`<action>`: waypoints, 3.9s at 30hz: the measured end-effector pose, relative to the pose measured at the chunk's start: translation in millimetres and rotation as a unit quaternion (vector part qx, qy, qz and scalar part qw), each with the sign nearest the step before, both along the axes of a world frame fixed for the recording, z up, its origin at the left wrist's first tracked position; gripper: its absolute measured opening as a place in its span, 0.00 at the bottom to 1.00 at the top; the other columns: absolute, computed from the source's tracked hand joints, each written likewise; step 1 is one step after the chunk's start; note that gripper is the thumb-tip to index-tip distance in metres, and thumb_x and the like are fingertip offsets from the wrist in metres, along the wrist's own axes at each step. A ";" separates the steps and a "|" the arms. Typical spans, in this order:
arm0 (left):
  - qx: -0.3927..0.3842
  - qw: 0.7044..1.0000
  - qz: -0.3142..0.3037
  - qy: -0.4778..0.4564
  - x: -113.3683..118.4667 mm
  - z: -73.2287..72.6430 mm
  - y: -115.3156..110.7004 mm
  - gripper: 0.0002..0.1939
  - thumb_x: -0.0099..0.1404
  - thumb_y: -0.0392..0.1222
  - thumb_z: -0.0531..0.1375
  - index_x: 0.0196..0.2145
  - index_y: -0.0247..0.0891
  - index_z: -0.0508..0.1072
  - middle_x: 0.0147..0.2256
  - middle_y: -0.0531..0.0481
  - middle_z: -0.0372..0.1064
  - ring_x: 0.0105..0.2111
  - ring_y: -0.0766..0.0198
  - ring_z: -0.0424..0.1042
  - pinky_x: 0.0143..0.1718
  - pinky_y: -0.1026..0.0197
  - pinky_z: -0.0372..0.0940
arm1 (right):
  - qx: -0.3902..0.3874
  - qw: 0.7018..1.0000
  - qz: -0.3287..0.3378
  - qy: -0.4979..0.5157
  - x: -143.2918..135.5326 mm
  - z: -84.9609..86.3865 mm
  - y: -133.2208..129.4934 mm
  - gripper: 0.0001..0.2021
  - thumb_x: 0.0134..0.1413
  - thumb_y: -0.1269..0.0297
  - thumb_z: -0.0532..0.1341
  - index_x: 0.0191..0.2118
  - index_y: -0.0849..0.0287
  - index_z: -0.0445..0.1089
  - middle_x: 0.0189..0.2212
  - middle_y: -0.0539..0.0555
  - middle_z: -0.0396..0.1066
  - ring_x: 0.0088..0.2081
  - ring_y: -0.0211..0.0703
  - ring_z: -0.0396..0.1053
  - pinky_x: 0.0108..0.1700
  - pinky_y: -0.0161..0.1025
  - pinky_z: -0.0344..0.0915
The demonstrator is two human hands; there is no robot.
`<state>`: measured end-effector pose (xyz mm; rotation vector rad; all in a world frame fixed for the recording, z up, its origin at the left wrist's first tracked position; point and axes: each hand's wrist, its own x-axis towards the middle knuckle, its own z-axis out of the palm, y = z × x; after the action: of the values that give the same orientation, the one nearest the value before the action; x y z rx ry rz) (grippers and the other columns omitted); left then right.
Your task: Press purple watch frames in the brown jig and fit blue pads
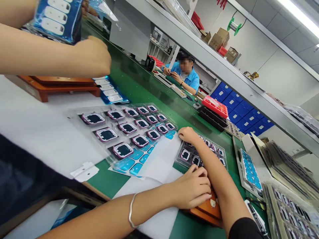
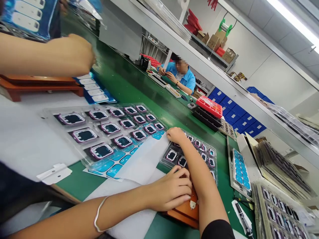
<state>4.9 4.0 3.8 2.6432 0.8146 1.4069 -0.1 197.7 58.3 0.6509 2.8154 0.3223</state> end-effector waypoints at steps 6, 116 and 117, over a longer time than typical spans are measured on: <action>-0.030 0.999 -0.024 0.032 -3.8 4.4 -3.0 0.10 0.72 0.39 0.53 0.42 0.37 0.74 0.41 0.49 0.76 0.45 0.55 0.63 0.46 0.52 0.51 | -0.063 0.984 -0.046 0.160 29.5 19.9 -8.9 0.17 0.61 0.78 0.54 0.49 0.63 0.75 0.52 0.56 0.73 0.55 0.45 0.67 0.61 0.42 0.54; -0.035 0.992 0.095 0.079 -16.0 15.9 -13.4 0.16 0.69 0.38 0.55 0.54 0.41 0.68 0.48 0.46 0.74 0.48 0.52 0.64 0.48 0.49 0.55 | -0.062 0.840 -0.037 0.537 234.2 -28.6 -186.9 0.08 0.58 0.59 0.67 0.40 0.57 0.77 0.47 0.55 0.76 0.43 0.48 0.65 0.46 0.49 0.65; -0.037 0.992 0.095 0.071 -15.4 16.1 -13.6 0.14 0.69 0.37 0.56 0.52 0.41 0.69 0.47 0.46 0.74 0.48 0.52 0.64 0.48 0.48 0.56 | -0.046 0.846 -0.039 0.529 231.5 -29.2 -188.9 0.07 0.58 0.59 0.67 0.39 0.56 0.77 0.47 0.54 0.76 0.43 0.49 0.65 0.46 0.50 0.64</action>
<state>-10.5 -9.6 19.9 2.6943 1.1379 1.2051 231.5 8.7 29.1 1.2017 3.7553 -0.3164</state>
